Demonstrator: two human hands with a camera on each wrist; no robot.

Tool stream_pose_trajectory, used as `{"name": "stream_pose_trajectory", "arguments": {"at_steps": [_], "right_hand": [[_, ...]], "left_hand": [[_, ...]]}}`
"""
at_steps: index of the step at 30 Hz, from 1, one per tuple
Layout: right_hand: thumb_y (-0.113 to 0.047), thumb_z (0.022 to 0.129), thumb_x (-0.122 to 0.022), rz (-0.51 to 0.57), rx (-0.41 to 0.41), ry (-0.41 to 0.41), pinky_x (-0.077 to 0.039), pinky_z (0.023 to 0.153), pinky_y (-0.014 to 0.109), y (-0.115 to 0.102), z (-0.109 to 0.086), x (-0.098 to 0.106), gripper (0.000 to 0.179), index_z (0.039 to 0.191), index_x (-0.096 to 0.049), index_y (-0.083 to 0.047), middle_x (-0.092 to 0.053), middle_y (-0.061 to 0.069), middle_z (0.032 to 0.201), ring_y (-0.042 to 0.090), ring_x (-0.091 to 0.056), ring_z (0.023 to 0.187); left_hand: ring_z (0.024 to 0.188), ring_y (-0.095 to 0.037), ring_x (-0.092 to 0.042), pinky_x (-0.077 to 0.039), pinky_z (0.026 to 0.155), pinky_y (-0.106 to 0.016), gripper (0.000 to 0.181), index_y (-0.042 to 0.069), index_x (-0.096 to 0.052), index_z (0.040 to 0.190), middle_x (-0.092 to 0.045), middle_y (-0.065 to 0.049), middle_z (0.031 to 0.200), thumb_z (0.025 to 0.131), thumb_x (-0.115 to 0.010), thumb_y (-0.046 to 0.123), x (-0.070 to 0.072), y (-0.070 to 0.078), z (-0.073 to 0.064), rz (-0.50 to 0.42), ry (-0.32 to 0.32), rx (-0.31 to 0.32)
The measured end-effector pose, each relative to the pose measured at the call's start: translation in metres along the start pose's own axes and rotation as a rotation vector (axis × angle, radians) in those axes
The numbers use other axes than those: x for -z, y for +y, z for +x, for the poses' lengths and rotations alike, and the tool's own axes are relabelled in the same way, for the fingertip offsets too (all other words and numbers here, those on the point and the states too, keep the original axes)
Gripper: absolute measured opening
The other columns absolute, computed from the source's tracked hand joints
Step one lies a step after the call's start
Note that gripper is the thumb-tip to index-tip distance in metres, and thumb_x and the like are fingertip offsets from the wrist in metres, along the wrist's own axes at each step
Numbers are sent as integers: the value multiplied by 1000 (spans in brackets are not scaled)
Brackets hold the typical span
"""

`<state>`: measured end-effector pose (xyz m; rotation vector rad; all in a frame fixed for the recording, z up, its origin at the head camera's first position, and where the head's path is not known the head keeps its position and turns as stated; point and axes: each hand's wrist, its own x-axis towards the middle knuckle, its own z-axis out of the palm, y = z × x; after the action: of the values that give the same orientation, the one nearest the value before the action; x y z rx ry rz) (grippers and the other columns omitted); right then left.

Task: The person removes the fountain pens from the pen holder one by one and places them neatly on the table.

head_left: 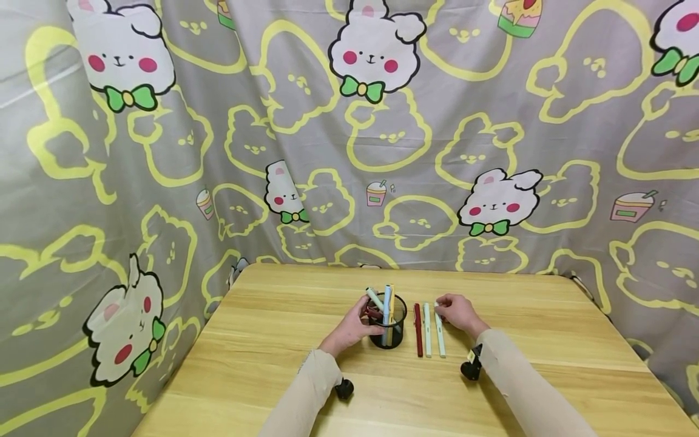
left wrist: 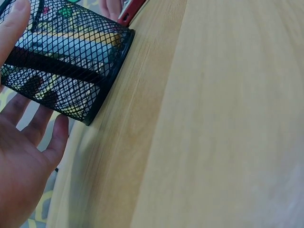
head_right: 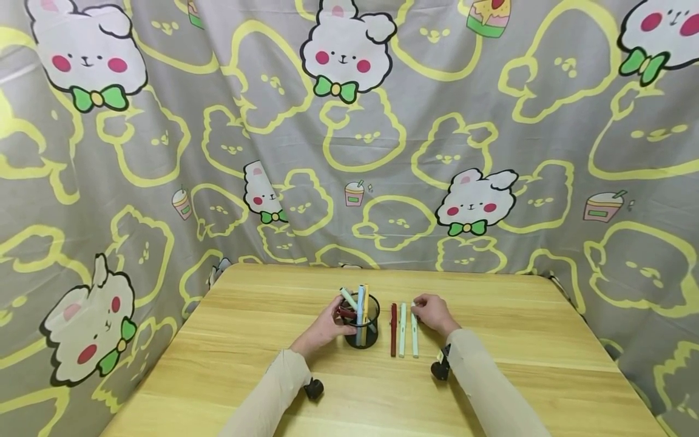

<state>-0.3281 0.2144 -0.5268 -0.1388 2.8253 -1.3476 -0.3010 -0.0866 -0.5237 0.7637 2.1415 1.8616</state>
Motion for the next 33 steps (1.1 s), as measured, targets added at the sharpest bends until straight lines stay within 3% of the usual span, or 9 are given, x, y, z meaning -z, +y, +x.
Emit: {"name": "stream_pose_trajectory", "arguments": {"at_steps": [14, 22, 33], "right_hand": [[-7, 90, -62, 30, -18, -2, -51, 63, 30, 1, -2, -1, 31, 114, -60, 11, -66, 13, 93, 16, -61, 72], [-4, 90, -61, 97, -39, -5, -52, 65, 31, 0, -2, 0, 31, 116, -57, 13, -65, 16, 97, 18, -62, 75], [-6, 91, -60, 125, -57, -2, -53, 65, 30, 2, -2, 1, 31, 117, -58, 11, -64, 19, 102, 17, -60, 74]], "left_hand": [[101, -20, -56, -51, 80, -33, 71, 11, -39, 138, -56, -8, 115, 78, -74, -5, -1, -2, 0, -16, 6, 2], [101, -28, -57, -51, 79, -32, 68, -2, -36, 136, -55, -16, 113, 79, -73, -6, -2, 24, -8, -32, -10, -24], [104, -39, -55, -52, 78, -33, 75, -2, -30, 142, -56, -15, 115, 79, -72, -6, -3, 27, -10, -48, -11, 1]]}}
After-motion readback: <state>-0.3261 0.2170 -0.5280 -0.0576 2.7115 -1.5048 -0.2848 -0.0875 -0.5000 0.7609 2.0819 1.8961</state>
